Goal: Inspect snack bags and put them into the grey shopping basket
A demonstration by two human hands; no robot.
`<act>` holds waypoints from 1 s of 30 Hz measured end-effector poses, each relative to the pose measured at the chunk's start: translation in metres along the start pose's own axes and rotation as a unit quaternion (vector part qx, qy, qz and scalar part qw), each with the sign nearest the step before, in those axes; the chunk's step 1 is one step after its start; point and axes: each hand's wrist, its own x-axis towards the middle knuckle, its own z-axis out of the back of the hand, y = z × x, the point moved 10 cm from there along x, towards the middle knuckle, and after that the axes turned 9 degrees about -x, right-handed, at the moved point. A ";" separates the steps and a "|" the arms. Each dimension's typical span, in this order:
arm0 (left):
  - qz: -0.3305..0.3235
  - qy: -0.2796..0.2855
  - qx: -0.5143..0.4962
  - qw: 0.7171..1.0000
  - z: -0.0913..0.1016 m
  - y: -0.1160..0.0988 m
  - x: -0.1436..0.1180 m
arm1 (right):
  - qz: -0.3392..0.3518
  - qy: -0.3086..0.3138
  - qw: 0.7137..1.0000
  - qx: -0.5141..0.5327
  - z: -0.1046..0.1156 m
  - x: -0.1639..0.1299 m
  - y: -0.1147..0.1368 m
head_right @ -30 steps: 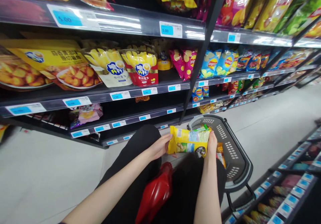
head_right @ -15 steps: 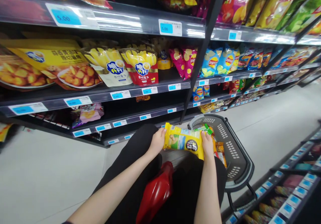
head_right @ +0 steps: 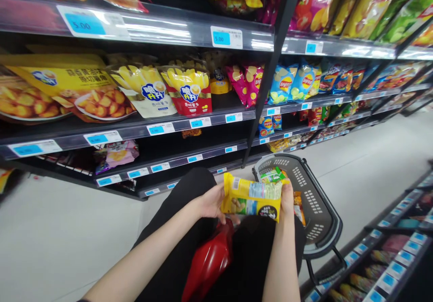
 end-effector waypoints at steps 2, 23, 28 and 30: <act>0.061 0.030 -0.005 0.998 -0.006 0.014 -0.004 | 0.013 0.004 0.998 0.066 0.000 -0.003 0.004; -0.325 -0.328 0.493 0.738 0.020 -0.053 -0.014 | -0.152 0.012 0.977 0.147 -0.082 -0.017 -0.028; -0.279 -0.304 0.361 0.836 0.046 -0.046 0.002 | -0.161 0.015 0.976 0.147 -0.090 -0.022 -0.030; -0.270 -0.281 0.337 0.857 0.049 -0.044 0.007 | -0.158 0.031 0.975 0.155 -0.093 -0.022 -0.030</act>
